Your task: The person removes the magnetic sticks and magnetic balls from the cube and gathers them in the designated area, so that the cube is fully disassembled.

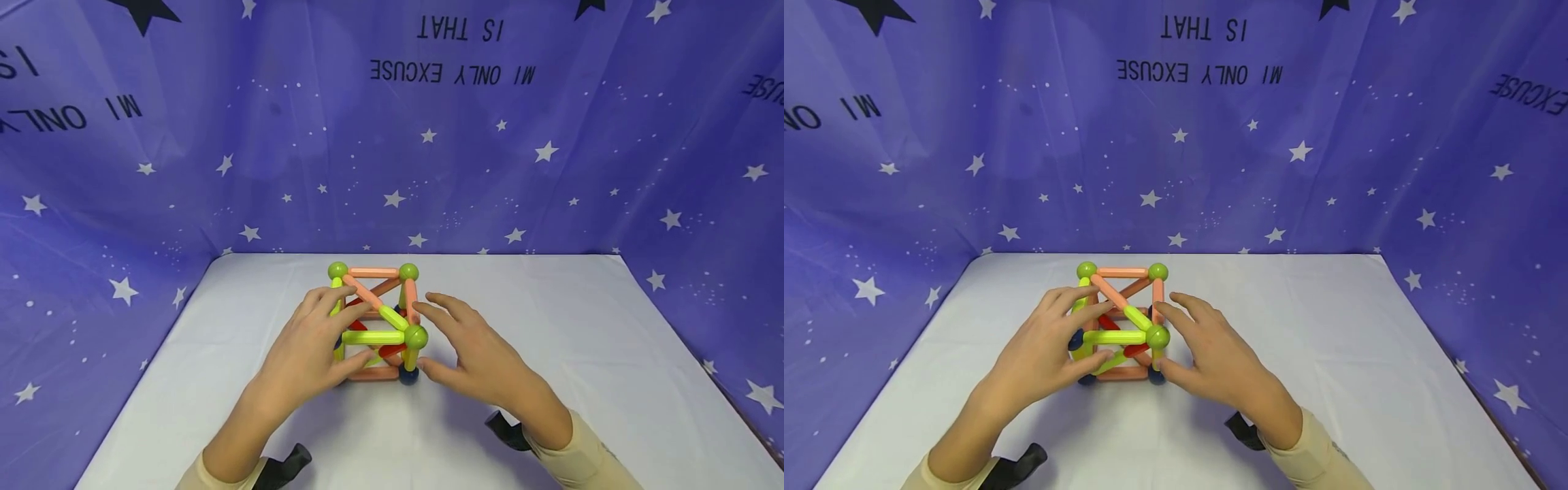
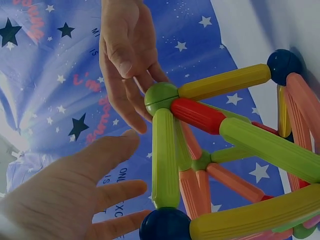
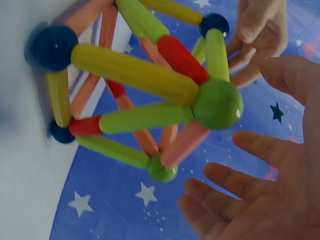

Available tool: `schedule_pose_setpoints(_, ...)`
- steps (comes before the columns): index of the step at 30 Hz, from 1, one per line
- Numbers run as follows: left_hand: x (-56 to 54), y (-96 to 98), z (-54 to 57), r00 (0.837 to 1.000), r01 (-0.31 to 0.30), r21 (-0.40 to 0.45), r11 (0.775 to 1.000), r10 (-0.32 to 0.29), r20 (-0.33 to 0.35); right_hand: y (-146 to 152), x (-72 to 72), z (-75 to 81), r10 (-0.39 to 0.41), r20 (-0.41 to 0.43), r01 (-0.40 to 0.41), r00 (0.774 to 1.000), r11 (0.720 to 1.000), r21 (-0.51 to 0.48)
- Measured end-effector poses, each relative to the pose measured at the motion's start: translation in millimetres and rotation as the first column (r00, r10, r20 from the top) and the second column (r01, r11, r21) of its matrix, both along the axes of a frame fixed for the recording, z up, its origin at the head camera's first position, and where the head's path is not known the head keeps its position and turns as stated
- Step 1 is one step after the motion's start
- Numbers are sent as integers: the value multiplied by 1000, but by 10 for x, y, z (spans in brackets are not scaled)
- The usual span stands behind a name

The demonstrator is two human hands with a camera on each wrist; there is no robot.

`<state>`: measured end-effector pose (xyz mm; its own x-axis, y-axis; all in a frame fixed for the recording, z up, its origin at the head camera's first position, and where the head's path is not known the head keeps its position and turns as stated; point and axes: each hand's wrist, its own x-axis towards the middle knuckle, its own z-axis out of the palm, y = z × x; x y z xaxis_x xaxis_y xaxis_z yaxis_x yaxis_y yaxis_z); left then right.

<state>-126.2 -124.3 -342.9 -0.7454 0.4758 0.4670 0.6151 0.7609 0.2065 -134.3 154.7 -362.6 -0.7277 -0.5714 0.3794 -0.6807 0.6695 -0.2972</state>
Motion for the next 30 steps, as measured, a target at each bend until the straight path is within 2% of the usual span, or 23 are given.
schedule_pose_setpoints(6,-21,-33,13,1000,4,5,1000,-4,16,-121,-33,-100,75,-45,-79,996,993,-91)
schedule_pose_setpoints(9,-27,-57,18,1000,-6,5,1000,6,25,-185,-52,-163,86,-78,-97,993,984,-149)
schedule_pose_setpoints(18,-13,-68,-4,993,-46,-5,999,46,108,-329,-75,-237,41,-109,-64,993,974,-219)
schedule_pose_setpoints(30,-21,-76,-18,992,-65,-22,998,67,105,-395,-91,-232,24,-118,-51,993,970,-238)
